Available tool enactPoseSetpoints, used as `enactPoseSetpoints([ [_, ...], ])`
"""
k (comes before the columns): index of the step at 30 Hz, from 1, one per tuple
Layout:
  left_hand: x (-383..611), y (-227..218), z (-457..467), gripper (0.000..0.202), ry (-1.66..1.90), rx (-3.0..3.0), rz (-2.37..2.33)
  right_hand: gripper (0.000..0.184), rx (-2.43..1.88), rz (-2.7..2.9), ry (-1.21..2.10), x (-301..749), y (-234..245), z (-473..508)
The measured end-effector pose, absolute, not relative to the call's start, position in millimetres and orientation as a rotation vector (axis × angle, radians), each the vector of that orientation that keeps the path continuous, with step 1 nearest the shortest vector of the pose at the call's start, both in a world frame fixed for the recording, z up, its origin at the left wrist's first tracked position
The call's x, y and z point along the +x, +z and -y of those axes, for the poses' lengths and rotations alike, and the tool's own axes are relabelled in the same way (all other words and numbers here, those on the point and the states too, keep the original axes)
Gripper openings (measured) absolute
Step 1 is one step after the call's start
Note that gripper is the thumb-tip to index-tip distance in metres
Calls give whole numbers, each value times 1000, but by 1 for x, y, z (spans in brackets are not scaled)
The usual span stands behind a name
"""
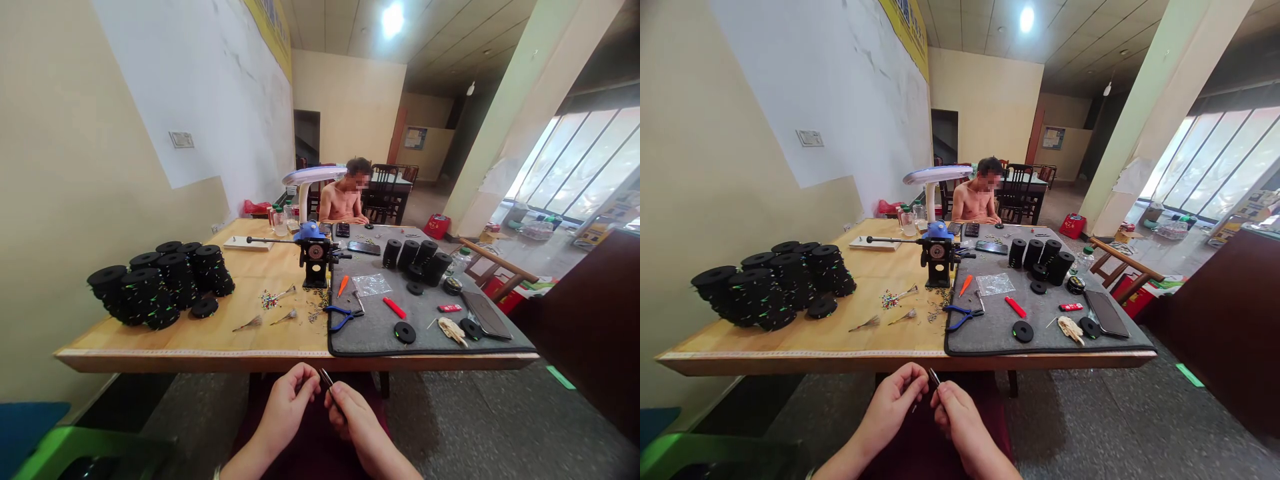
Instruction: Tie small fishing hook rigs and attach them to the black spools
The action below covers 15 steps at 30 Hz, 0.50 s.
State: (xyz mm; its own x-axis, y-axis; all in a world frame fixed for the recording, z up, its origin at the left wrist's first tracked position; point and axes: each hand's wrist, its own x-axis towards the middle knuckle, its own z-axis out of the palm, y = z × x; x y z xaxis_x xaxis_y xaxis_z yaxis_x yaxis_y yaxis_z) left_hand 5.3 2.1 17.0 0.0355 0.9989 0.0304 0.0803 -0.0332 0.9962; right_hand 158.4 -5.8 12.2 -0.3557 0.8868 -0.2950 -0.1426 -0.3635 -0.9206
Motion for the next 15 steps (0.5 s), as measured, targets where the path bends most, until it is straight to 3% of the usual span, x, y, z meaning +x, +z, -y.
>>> enactPoseSetpoints([
  [11,6,17,-3,24,1135,1348,-1216,52,-1096,1130,1820,158,5,3],
  [15,4,17,-3,24,1096,1281,-1198,47,-1169,1302,1580,167,4,-1],
])
